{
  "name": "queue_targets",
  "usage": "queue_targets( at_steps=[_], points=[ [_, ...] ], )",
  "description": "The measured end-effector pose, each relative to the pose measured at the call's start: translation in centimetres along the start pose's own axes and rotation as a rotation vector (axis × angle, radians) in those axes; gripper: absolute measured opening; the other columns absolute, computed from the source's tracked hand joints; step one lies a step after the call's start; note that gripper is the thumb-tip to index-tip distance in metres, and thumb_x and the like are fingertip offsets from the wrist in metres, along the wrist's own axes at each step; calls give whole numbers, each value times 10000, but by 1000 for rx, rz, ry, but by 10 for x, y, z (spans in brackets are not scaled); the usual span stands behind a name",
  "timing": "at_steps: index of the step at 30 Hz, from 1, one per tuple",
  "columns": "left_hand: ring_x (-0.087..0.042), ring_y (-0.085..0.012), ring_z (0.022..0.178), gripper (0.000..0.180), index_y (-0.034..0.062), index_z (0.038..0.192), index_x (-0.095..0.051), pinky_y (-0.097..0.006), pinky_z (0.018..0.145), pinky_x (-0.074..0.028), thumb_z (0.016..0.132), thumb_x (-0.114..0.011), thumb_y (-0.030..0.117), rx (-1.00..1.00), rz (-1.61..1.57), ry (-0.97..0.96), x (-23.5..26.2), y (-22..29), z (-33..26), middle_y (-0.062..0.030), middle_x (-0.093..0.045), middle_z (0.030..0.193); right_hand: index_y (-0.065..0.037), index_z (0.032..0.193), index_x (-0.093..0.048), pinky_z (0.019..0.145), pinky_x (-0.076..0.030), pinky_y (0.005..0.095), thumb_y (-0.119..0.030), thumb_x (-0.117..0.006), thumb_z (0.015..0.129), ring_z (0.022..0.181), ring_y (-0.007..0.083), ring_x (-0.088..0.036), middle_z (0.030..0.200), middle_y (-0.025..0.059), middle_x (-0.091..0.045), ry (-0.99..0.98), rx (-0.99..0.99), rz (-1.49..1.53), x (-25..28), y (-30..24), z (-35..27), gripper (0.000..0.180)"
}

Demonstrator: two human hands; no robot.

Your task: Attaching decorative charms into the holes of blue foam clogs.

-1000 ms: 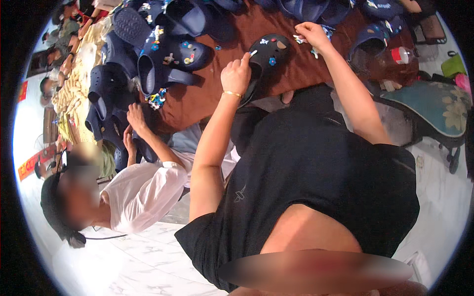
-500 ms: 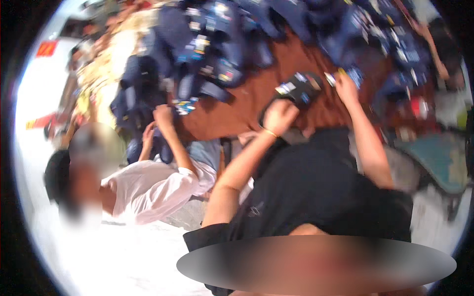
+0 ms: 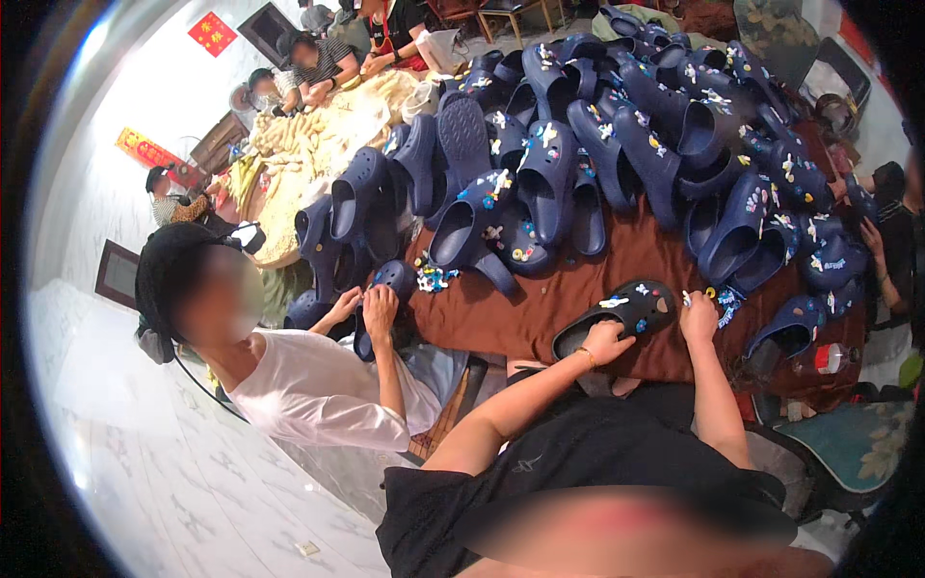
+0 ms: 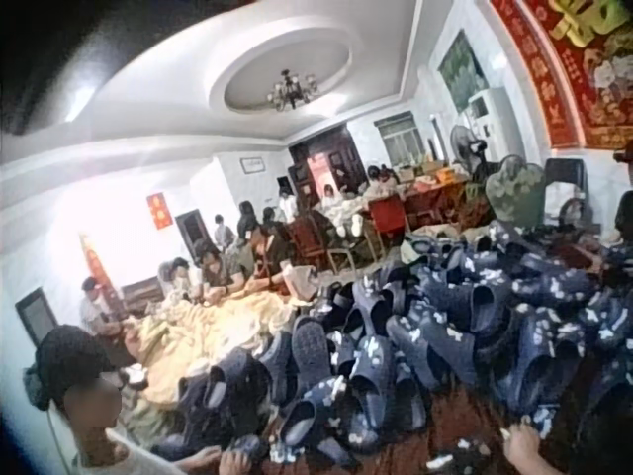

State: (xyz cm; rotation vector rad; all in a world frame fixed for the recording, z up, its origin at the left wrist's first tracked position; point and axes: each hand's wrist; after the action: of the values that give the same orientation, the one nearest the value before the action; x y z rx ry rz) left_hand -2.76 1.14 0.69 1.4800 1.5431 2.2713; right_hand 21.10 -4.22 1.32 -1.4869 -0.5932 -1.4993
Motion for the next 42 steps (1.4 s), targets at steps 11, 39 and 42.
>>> queue_targets(
  at_steps=[11, 39, 42],
  points=[
    [-626, -414, 774, 407, -74, 841, -628, -473, 703, -504, 781, -629, 328, 115, -107, 130, 2, 25, 23, -290, -617, 806, -64, 955, -545, 728, -481, 458, -263, -686, 769, 877, 342, -602, 940, 155, -600, -22, -23, -24, 2, -4, 1, 307],
    [-641, -298, 792, 466, -47, 917, -653, -382, 751, -490, 753, -680, 389, 228, -302, -90, 8, 5, 39, -203, -664, 818, -88, 930, -619, 826, -429, 405, -131, -597, 810, 932, 285, -549, 951, 67, -606, 375, 468, 441, 9, -52, -10, 130],
    [-634, -334, 896, 469, -36, 978, -643, -396, 828, -473, 753, -682, 373, 171, -316, -75, 10, 8, 39, -210, -666, 906, -87, 960, -616, 846, -406, 419, -151, -593, 820, 984, 284, -537, 1007, 67, -601, 408, 508, 277, 10, -55, -10, 157]
  ],
)
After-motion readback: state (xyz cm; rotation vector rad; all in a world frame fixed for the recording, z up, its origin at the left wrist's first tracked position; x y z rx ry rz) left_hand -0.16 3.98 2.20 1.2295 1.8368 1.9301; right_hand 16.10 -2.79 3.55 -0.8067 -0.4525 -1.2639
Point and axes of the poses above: each hand's wrist, its own z-axis towards the middle knuckle, its own x-axis out of the back of the hand, y = z × x
